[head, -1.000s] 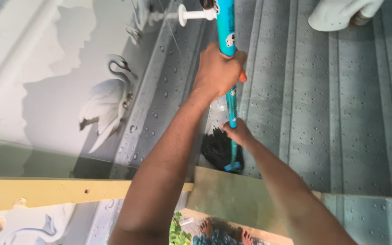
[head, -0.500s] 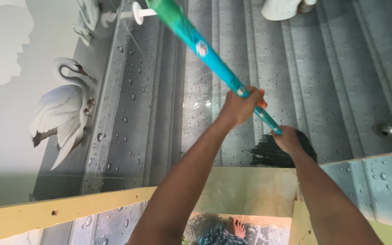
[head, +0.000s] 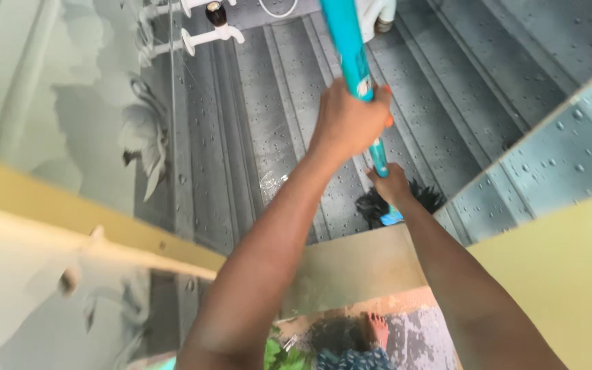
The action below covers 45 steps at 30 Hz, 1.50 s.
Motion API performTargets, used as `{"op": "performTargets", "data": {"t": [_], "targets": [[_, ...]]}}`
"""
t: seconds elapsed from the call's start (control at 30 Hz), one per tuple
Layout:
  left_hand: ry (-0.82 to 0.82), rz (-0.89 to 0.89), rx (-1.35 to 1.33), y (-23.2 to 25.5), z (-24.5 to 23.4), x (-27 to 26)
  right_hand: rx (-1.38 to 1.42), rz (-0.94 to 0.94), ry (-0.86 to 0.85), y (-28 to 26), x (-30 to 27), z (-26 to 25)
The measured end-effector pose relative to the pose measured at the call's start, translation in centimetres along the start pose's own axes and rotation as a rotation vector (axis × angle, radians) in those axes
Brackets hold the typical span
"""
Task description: The person cleans a bathroom floor by first dipping a mop into a bucket of water and then scrubbing the tiled floor around a toilet.
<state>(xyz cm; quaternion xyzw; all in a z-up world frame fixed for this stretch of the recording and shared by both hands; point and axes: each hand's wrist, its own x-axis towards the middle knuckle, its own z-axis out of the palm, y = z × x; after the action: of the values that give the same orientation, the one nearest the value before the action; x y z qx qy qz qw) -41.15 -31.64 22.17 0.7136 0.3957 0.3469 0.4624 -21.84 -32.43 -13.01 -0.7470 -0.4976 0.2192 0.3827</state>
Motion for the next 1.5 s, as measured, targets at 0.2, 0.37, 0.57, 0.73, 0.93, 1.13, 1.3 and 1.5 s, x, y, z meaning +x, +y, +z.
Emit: {"op": "performTargets", "data": {"t": [0.2,0.37,0.57,0.73,0.93,1.13,1.3,1.5], "targets": [[0.046,0.160,0.105,6.3,-3.6,-4.3,0.417,0.149,0.039,-10.5,-7.3,0.6],[0.040,0.197,0.044,9.9,-5.6,-6.9,0.500,0.129,0.053,-14.9,-11.4,2.8],[0.063,0.301,0.192,8.2,-5.3,-10.2,0.595,0.154,0.024,-15.3,-15.3,6.0],[0.078,0.173,0.029,7.2,-4.3,-11.3,0.463,0.095,0.034,-14.0,-15.7,4.4],[0.032,0.297,-0.036,8.2,-2.3,-11.1,0.366,0.019,0.024,-11.6,-14.8,-0.1],[-0.013,0.352,-0.252,4.8,1.6,-11.0,0.157,0.045,0.063,-5.0,-15.4,-4.8],[-0.052,0.137,-0.415,1.0,5.3,-11.4,-0.098,0.031,0.189,1.1,-17.8,-6.9],[-0.097,0.067,-0.319,2.4,6.0,-13.7,0.118,-0.009,0.276,1.0,-19.9,-6.6]]}}
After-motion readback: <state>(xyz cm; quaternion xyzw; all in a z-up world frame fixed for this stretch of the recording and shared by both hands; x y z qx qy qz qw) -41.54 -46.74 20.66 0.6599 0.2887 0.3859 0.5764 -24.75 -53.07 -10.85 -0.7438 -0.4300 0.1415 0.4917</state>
